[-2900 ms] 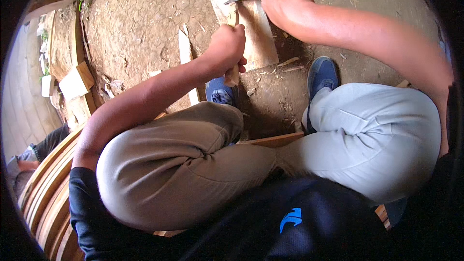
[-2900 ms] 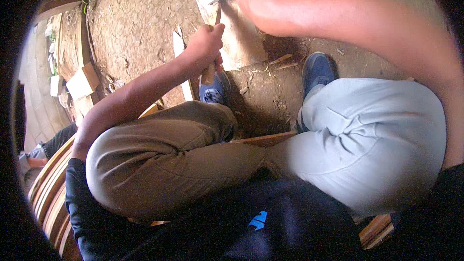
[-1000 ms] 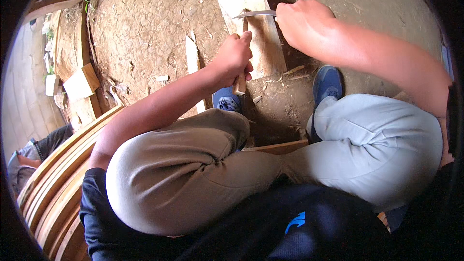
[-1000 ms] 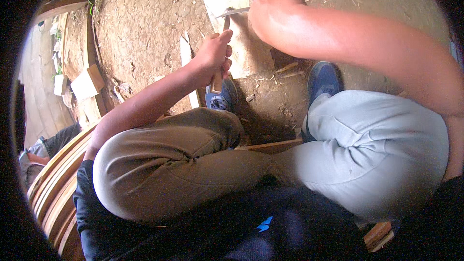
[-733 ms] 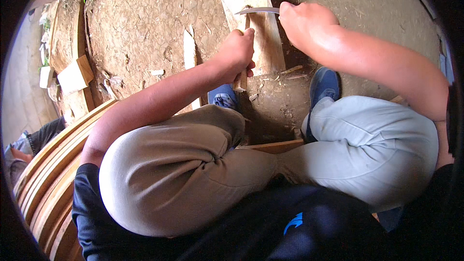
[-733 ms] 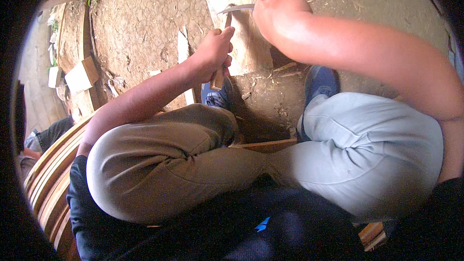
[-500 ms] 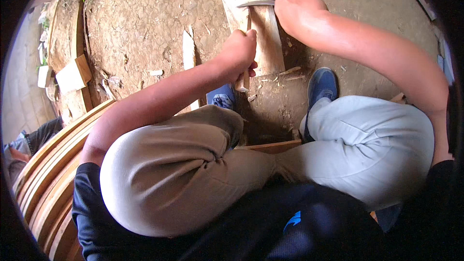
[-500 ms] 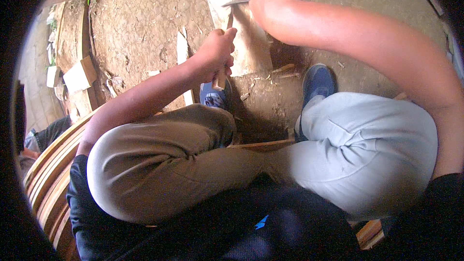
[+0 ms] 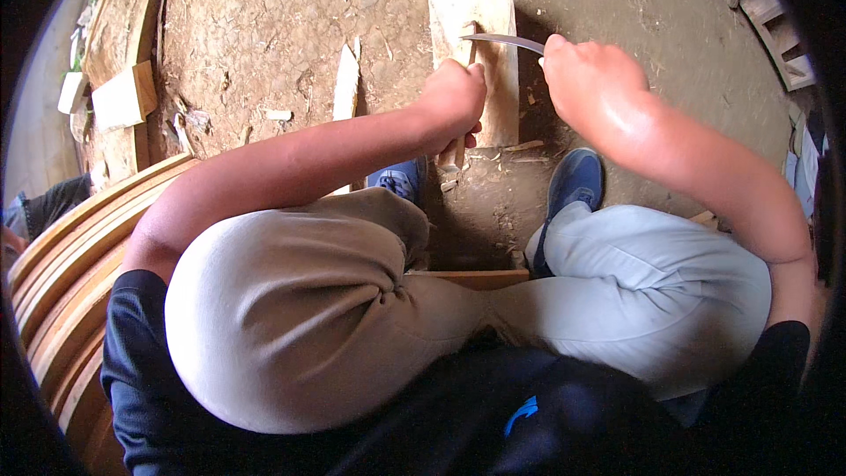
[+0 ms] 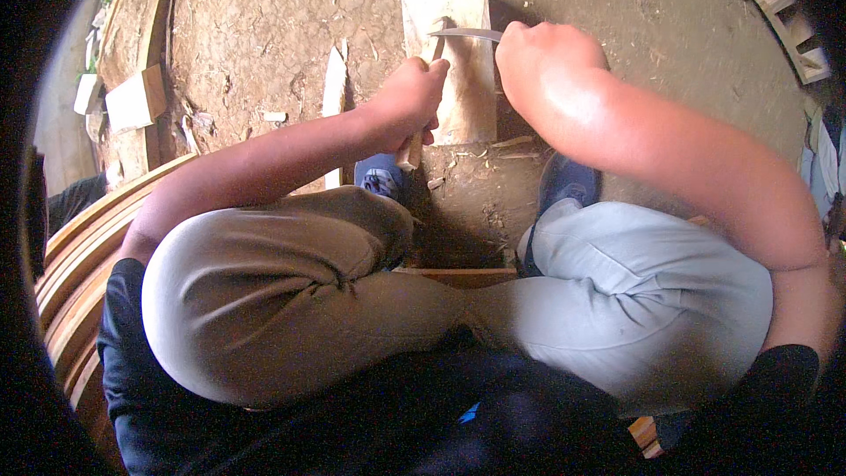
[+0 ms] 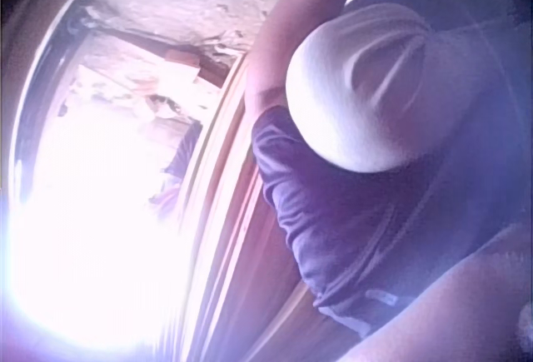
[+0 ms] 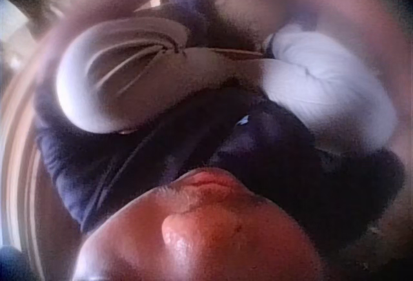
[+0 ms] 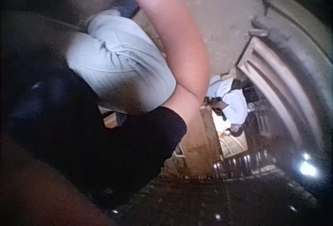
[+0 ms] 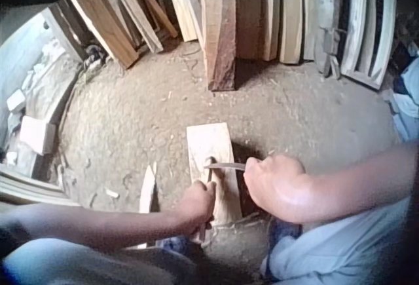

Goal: The person sits on the floor and uses a knife to carve a small wooden stick, repeatedly shaving off thin layers. The person occasionally pauses to inspect the carved piece and then resumes carving.

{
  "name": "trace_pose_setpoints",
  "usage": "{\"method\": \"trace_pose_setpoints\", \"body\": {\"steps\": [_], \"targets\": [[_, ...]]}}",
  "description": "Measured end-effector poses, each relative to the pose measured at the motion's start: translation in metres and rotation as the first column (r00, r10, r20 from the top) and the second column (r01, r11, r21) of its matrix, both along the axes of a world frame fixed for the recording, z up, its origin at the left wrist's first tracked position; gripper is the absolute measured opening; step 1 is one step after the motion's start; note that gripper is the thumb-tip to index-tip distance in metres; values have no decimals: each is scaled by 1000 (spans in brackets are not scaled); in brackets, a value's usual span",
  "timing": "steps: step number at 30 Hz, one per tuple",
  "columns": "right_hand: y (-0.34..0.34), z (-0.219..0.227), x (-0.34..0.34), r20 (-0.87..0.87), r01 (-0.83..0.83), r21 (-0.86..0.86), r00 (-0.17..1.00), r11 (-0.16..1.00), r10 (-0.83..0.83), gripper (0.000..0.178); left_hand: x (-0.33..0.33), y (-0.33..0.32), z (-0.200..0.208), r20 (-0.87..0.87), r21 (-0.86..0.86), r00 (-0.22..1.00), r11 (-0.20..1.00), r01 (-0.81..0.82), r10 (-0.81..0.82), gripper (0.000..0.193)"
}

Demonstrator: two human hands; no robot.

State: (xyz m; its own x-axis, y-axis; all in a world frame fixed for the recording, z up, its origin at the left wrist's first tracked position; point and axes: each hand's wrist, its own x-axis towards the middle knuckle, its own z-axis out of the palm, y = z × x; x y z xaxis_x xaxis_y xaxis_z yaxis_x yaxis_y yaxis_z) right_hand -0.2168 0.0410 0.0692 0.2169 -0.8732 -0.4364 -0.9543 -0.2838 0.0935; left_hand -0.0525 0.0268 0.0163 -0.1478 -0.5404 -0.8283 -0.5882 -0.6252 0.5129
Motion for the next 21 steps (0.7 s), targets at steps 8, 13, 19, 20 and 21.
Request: {"method": "trace_pose_setpoints", "body": {"steps": [8,13,19,20,21], "targets": [[6,-9,25,-143,28,-93,989,995,-41,11,-5,5,-7,100,-123,995,992,10,2,48],[-10,-40,32,-266,-70,-134,963,988,33,14,-5,3,-3,45,-79,998,996,47,-43,44],[-31,-34,19,-166,-136,-24,978,990,130,19,-11,6,-4,39,-89,999,996,-28,31,42],[-29,-24,17,-124,-41,-1,991,999,41,18,-9,6,-5,41,-92,999,995,-25,29,43],[-21,-13,13,-86,53,26,995,998,-50,18,-7,2,-6,31,-66,999,998,9,-7,44]]}}
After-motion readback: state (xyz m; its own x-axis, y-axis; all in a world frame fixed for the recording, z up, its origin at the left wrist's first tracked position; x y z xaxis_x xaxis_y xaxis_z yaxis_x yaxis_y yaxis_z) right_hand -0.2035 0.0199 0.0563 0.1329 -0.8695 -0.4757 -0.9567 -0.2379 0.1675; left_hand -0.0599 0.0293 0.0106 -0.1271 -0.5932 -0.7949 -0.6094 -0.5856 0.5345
